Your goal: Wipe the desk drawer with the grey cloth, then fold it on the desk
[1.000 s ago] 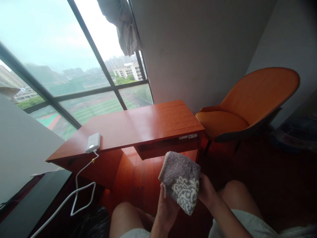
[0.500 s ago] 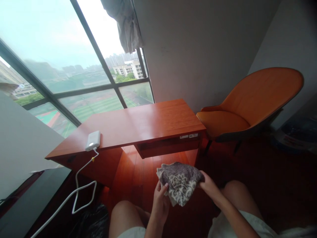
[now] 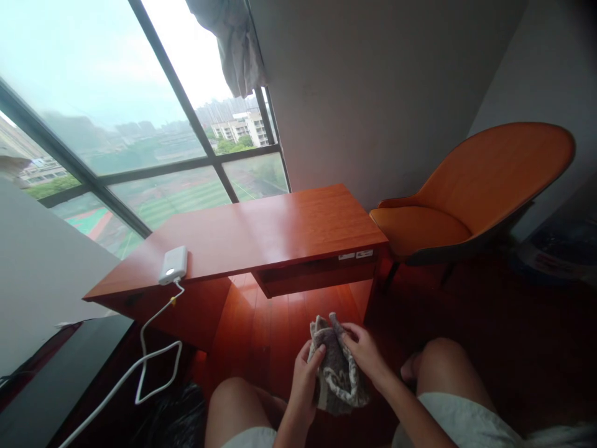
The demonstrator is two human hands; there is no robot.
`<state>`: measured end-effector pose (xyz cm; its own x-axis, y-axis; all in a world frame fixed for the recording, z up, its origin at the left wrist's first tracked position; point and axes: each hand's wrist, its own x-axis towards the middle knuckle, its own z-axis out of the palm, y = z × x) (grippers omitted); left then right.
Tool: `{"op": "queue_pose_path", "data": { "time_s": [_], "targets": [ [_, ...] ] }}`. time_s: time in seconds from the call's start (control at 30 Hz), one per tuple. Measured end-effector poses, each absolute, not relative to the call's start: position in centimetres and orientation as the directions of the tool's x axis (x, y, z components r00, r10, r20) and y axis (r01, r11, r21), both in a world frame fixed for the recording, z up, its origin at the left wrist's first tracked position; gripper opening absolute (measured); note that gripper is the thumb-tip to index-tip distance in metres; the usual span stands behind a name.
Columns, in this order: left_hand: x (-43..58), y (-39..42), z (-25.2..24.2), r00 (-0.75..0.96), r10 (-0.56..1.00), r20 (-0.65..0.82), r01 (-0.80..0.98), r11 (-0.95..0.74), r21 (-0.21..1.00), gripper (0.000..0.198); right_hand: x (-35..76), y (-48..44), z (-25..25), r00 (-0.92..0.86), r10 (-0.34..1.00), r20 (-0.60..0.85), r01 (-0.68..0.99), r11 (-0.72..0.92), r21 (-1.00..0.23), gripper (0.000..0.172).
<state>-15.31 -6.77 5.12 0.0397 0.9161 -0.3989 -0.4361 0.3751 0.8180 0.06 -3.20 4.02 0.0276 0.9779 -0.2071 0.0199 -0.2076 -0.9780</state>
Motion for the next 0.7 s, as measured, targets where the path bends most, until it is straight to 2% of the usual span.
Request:
{"op": "queue_pose_path", "data": {
  "time_s": [0.1, 0.2, 0.3, 0.5, 0.6, 0.7],
  "targets": [
    [-15.7, -6.6, 4.4, -0.105, 0.899, -0.426, -0.397, 0.355, 0.847, 0.035, 0.6, -3.8, 4.5, 0.074, 0.995, -0.065, 0.196, -0.079, -0.977, 0.034],
    [-15.1, -6.4, 4.1, -0.146, 0.898, -0.416, -0.391, 0.334, 0.858, 0.036, 0.1, -5.0, 5.4, -0.066, 0.997, 0.035, 0.32, 0.055, -0.946, 0.035],
    [-14.2, -6.4, 4.4, -0.107, 0.911, -0.398, -0.41, 0.324, 0.853, 0.038, -0.9, -6.1, 5.9, -0.186, 0.981, 0.055, 0.381, 0.123, -0.916, 0.038],
    [-13.9, -7.0, 4.9, -0.008, 0.916, -0.4, -0.511, 0.34, 0.789, 0.035, -0.8, -6.5, 5.6, -0.149, 0.989, 0.018, 0.429, 0.081, -0.899, 0.039],
    [-14.2, -7.4, 5.0, 0.038, 0.912, -0.408, -0.537, 0.363, 0.761, 0.041, -0.5, -6.3, 5.1, -0.128, 0.992, 0.0, 0.395, 0.051, -0.917, 0.042],
    [-14.2, -7.8, 5.0, 0.071, 0.895, -0.441, -0.574, 0.398, 0.716, 0.04, -0.5, -6.0, 4.7, -0.105, 0.994, -0.04, 0.35, -0.001, -0.937, 0.04]
  ]
}}
